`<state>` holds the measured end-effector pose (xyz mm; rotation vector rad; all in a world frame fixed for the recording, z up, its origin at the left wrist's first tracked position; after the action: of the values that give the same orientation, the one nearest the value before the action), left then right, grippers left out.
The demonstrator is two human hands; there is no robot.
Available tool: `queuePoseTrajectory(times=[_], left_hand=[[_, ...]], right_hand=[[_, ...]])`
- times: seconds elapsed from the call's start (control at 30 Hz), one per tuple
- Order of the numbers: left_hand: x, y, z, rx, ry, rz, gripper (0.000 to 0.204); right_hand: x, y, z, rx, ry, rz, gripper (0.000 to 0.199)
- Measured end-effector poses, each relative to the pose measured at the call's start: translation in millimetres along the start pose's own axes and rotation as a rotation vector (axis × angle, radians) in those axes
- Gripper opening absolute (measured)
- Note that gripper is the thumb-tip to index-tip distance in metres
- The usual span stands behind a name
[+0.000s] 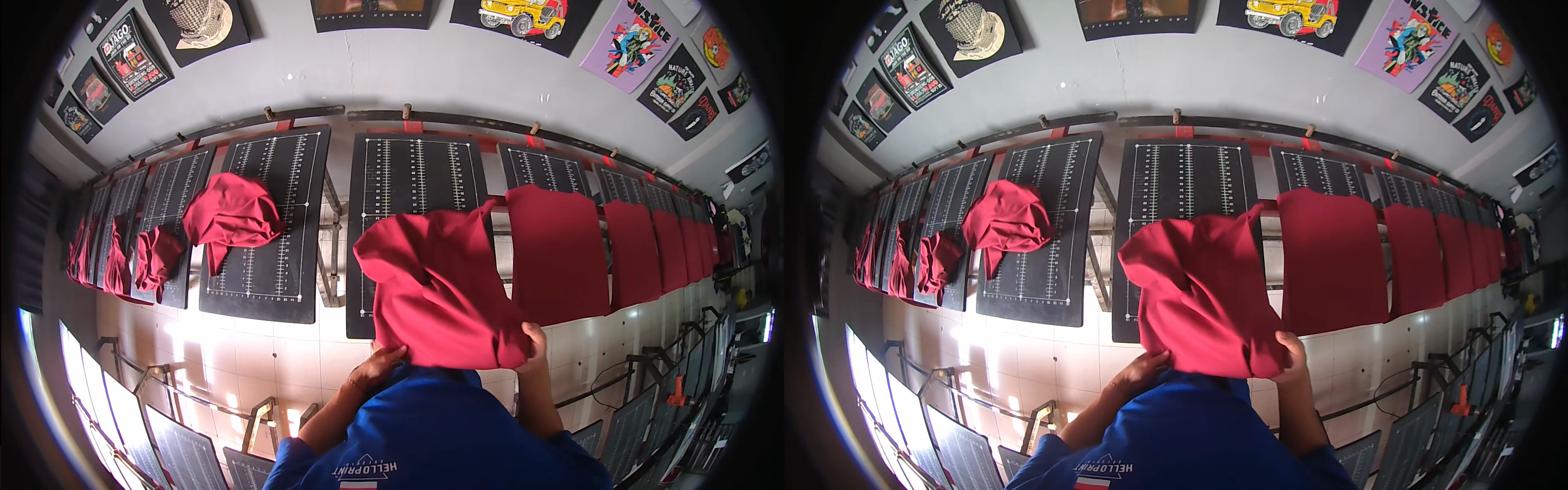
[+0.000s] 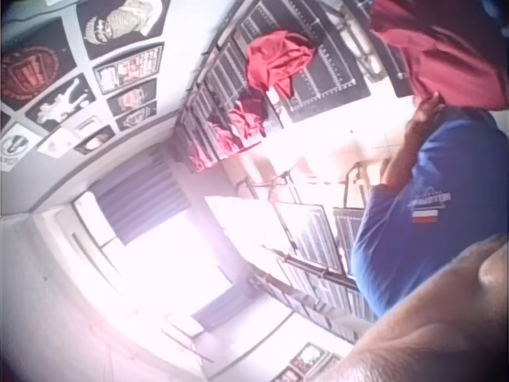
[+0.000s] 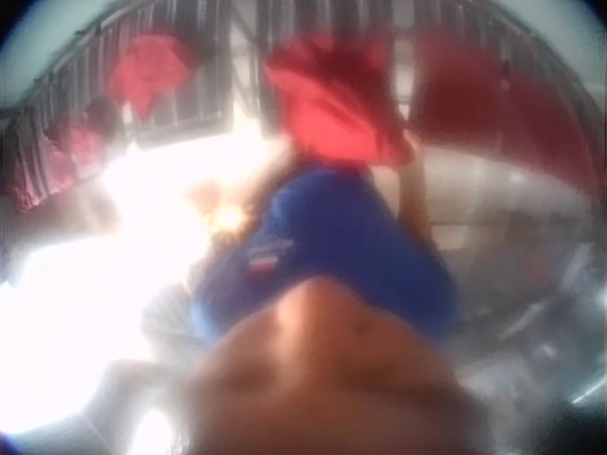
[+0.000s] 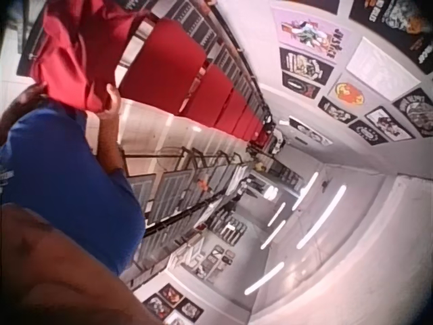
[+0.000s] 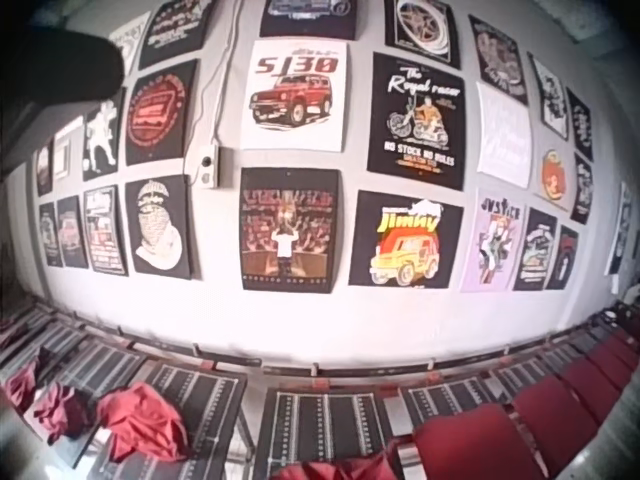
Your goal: The person picks up red t-shirts from a pile and places them onto pallets of a screen printing machine, flattening them by hand one by one.
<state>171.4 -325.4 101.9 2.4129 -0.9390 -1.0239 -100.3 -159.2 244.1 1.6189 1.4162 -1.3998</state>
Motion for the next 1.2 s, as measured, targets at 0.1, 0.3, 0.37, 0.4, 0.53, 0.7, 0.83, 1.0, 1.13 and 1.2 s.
queuePoseTrajectory(times=[0.1,0.3,0.37,0.4,0.53,0.7,0.83,1.0,1.13,1.2], left_hand=[[5,14,-41,-0.256,0.083,-0.014,0.034],[-4,259,-106,-0.946,0.095,-0.377,0.027],[8,339,-71,-1.118,0.112,-0.413,0.011],[22,381,-47,-1.161,0.078,-0.447,0.007],[-11,476,-83,-1.399,-0.048,-0.329,0.014],[-55,406,-197,-1.36,0.044,-0.318,0.028],[-35,294,-231,-1.418,0.722,0.549,0.034],[36,202,-178,-0.8,0.663,0.046,0.021],[70,150,-113,-0.572,0.747,-0.017,0.027],[92,113,-102,-0.582,0.674,0.086,0.04]], right_hand=[[-11,-42,-23,0.317,0.027,-0.304,0.055],[-89,-134,36,0.483,-0.103,-0.16,0.042],[-100,-170,111,0.617,0.168,-0.317,0.036],[-107,-190,145,0.625,0.177,-0.35,0.035],[-189,-228,176,0.569,-0.116,-0.254,0.03],[-231,-223,94,0.71,-0.216,-0.447,0.027],[-186,-179,51,0.651,0.099,-0.545,0.039],[-76,-130,74,0.51,0.475,-0.808,0.053],[45,-118,100,0.259,0.481,-0.525,0.037],[64,-93,95,0.184,0.533,-0.495,0.029]])
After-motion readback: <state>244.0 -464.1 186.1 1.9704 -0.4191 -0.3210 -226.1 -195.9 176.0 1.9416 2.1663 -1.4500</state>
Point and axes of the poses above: each hand's wrist, its own z-axis towards the middle knuckle, its own x-axis out of the back of the hand, y = z × x, the point moved 3 cm from there along z, towards the middle knuckle, and after that the axes turned 9 degrees about z, right-handed, at the moved point
